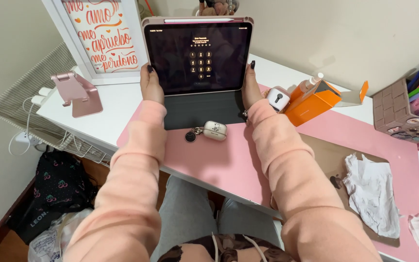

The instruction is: The person cleans a tablet case and a laptop using a spray bottle and a cloth. They wipe the tablet case, open the laptop, and then clean the keyboard, trackpad, and screen.

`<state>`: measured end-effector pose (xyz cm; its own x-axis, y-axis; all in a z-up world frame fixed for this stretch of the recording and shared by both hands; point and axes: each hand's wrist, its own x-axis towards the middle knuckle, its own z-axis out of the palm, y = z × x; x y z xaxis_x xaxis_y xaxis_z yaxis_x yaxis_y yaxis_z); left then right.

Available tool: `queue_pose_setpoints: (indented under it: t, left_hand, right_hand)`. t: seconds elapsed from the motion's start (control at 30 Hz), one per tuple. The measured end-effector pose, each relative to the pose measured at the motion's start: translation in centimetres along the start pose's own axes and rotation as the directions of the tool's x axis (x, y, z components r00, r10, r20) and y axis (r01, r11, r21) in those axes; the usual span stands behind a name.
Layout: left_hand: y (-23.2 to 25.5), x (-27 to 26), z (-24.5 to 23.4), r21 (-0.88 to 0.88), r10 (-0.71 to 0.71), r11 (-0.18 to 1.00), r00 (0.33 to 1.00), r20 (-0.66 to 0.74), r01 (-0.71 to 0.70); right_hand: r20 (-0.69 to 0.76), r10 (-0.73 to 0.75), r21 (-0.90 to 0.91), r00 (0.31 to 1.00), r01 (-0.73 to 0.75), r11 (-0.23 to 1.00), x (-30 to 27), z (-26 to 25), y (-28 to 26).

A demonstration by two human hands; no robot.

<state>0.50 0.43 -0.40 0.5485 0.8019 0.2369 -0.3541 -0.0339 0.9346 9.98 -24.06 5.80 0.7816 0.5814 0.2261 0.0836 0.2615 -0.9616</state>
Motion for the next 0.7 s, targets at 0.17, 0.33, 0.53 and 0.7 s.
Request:
queue_pose_setpoints:
  t: [0.17,0.33,0.53,0.7]
  left_hand:
    - [0.2,-0.2,-0.3,0.074,0.039,0.996,0.999,0.018,-0.040]
    - [1.4,-1.5,-0.4,0.126,0.011,0.992,1.000,0.021,-0.014]
    - [0.6,-1.5,-0.9,0.204,0.000,0.979,0.999,0.045,-0.009]
    - [1.0,-2.6,-1.1,0.342,-0.071,0.938,0.997,0.019,0.060]
  right_hand:
    - [0.018,-0.020,0.056,1.000,0.019,0.998,-1.4,1.1,-1.8]
    - [0.007,0.039,0.018,0.999,-0.039,0.999,-2.1,1.1,-2.1]
    - [0.005,0.082,-0.160,0.997,-0.080,0.984,-4.2,2.7,-6.7]
    - [-0.096,0.153,-0.348,0.984,-0.177,0.921,-1.5,-0.9,-2.2]
